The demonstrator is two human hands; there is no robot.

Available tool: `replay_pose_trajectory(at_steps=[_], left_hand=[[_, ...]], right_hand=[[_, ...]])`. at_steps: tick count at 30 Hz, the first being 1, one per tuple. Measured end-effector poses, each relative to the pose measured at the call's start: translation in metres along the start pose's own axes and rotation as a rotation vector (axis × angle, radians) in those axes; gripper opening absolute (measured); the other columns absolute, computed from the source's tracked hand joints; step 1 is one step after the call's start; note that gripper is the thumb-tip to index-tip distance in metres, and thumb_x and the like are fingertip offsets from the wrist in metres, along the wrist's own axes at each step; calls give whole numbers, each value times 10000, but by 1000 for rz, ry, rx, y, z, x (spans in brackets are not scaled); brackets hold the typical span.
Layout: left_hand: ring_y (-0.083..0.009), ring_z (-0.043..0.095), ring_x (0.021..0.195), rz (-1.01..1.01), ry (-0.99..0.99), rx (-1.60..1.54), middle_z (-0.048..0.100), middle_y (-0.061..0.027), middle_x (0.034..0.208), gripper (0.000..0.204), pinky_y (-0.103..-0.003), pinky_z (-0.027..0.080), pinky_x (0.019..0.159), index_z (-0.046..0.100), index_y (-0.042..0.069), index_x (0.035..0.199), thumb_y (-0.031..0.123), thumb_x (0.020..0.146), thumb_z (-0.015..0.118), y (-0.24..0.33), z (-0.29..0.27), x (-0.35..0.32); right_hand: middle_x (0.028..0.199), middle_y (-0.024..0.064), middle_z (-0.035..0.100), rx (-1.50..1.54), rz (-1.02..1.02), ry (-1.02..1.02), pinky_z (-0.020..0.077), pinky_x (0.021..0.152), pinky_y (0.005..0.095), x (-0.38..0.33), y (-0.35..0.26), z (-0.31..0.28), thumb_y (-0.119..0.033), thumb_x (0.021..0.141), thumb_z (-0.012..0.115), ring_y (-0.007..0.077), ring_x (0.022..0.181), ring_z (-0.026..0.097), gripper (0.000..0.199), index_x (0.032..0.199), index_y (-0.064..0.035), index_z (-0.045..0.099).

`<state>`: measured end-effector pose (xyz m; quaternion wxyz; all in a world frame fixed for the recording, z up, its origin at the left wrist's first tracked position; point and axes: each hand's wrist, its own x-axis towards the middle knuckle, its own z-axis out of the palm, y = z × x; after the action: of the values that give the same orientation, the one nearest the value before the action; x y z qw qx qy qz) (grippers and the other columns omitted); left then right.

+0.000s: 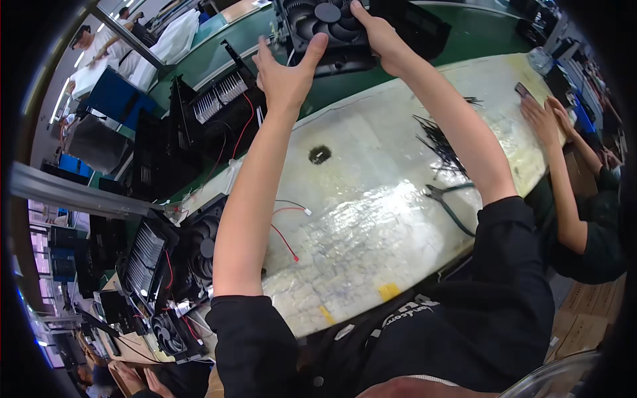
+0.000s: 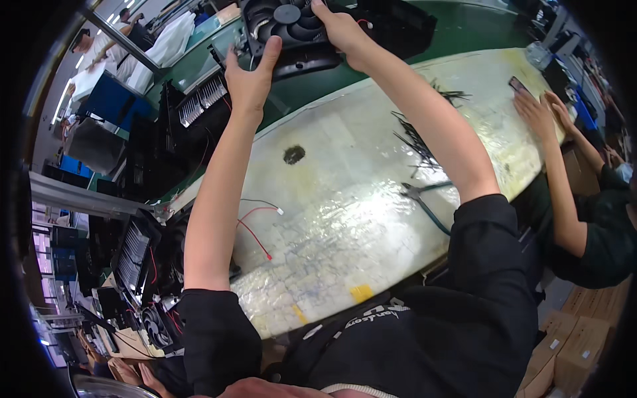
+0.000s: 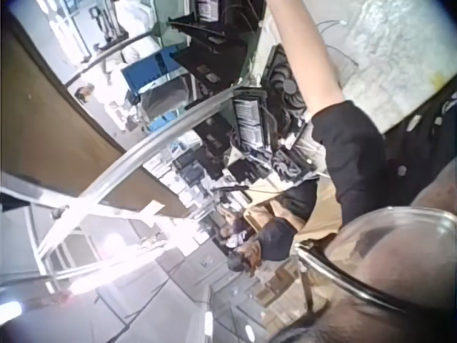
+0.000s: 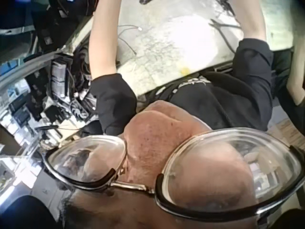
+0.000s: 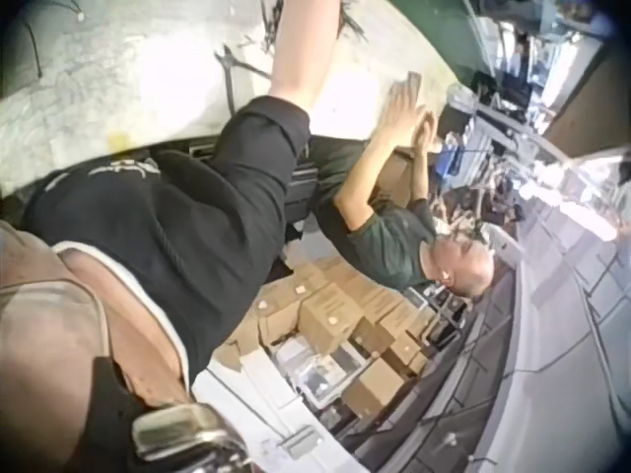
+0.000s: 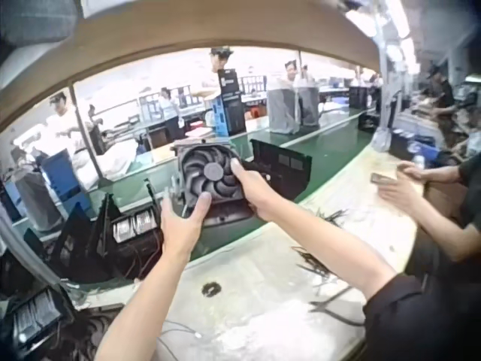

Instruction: Assembling cooling fan units into plastic housings and managing wiring using cable ties.

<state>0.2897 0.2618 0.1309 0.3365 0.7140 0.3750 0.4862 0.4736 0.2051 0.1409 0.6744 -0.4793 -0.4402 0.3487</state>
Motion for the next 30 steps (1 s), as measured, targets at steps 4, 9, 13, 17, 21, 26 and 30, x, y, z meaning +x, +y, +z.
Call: replay_pose_trajectory(at_steps=[4, 9, 13, 17, 21, 26, 30], left_hand=[[-168, 601, 980, 86, -127, -566, 624, -138, 1105, 943, -269, 465, 868, 392, -69, 1373, 348, 692, 893, 32, -22, -46], [-226, 630, 1073, -272, -55, -931, 672, -121, 1107, 372, -374, 470, 997, 615, -30, 1139, 177, 836, 676, 44, -81, -144], [-250, 651, 1055, -615, 5, -1085, 656, -124, 1189, 448, -395, 502, 973, 585, -16, 1223, 249, 862, 604, 57, -117, -223], [-280, 645, 1081, -676, -118, -1200, 654, -133, 1219, 516, -423, 503, 972, 550, -19, 1287, 274, 863, 539, 63, -133, -270], [-352, 601, 1150, -847, -310, -1539, 585, -168, 1321, 639, -482, 510, 956, 478, 27, 1383, 403, 868, 512, 45, -141, -290], [-331, 587, 1111, -904, 56, -1058, 614, -162, 1234, 707, -447, 476, 960, 528, 24, 1319, 446, 762, 631, 8, -154, -293], [-336, 593, 1114, -1006, -200, -1027, 609, -167, 1241, 680, -461, 492, 959, 542, 11, 1298, 426, 767, 624, -6, -135, -282]], right_hand=[[1128, 70, 670, -22, 1, -1, 491, 906, 307, -80, -51, 8, -551, 950, 535, 141, 1007, 644, 577, 1199, -40, 631], [957, 89, 709, -390, 213, -261, 517, 664, 257, -168, -112, 13, -650, 867, 588, 129, 847, 685, 713, 1169, -6, 638], [1015, 110, 723, -840, 178, 190, 555, 709, 352, -77, -101, -84, -525, 820, 675, 204, 935, 711, 483, 1054, -107, 731], [1069, 266, 661, -1406, -149, 351, 520, 901, 417, 41, -2, -170, -465, 630, 790, 362, 1050, 644, 710, 1093, 40, 601], [1066, 157, 695, -1600, 47, 183, 559, 811, 396, 76, 40, -159, -374, 784, 722, 290, 985, 681, 458, 1097, -48, 647], [1104, 110, 695, -1539, 59, 224, 549, 836, 460, 99, 34, -142, -326, 823, 648, 297, 1051, 662, 347, 1104, -128, 691], [1183, 127, 670, -1477, -334, 428, 524, 898, 422, 66, -37, -189, -598, 732, 726, 308, 1096, 634, 667, 1203, -127, 677]])
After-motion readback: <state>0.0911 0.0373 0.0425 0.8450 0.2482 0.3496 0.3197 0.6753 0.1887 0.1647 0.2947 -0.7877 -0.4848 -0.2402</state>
